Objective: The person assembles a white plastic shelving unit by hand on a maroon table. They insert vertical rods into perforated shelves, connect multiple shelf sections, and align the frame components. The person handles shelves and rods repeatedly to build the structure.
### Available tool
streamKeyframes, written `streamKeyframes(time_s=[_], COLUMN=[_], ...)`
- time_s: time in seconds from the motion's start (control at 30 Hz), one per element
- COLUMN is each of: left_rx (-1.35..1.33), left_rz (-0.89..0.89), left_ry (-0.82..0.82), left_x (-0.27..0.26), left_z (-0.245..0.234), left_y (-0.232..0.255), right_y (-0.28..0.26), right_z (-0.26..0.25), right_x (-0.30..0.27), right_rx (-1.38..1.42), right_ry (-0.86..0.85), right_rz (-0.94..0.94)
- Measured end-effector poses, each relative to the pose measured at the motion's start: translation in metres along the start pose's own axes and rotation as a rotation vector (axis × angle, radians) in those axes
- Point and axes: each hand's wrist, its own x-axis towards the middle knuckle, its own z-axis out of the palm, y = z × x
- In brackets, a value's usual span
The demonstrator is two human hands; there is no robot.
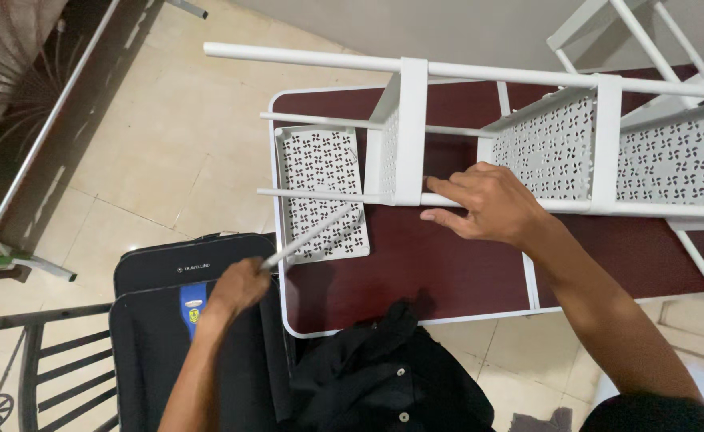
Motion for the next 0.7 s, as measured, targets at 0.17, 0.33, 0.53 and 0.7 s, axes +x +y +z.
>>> streamKeyframes(time_s=[0.17,0.33,0.53,0.7], left_rx=[0.021,0.121,0.159,0.153], left_rz=[0.160,0.396,0.618,0.667], left_ry=[0.356,0.512,0.544,0.594], left_x=[-0.031,-0.045,-0.037,-0.027], left_z=[-0.061,-0.096,-0.100,-0.103], left_y=[0.028,0.061,0.093,0.101], right_y=[0.004,0.007,0.009,0.020], right_z=[0.002,0.003,-0.004,-0.008], right_x=[-0.003,-0.007,-0.007,0.000], right_rx=[0.034,0.034,-0.003,-0.137], right_ry=[0.027,0.041,0.035,0.061], right_rz=[-0.017,-0.047,-0.049,-0.135])
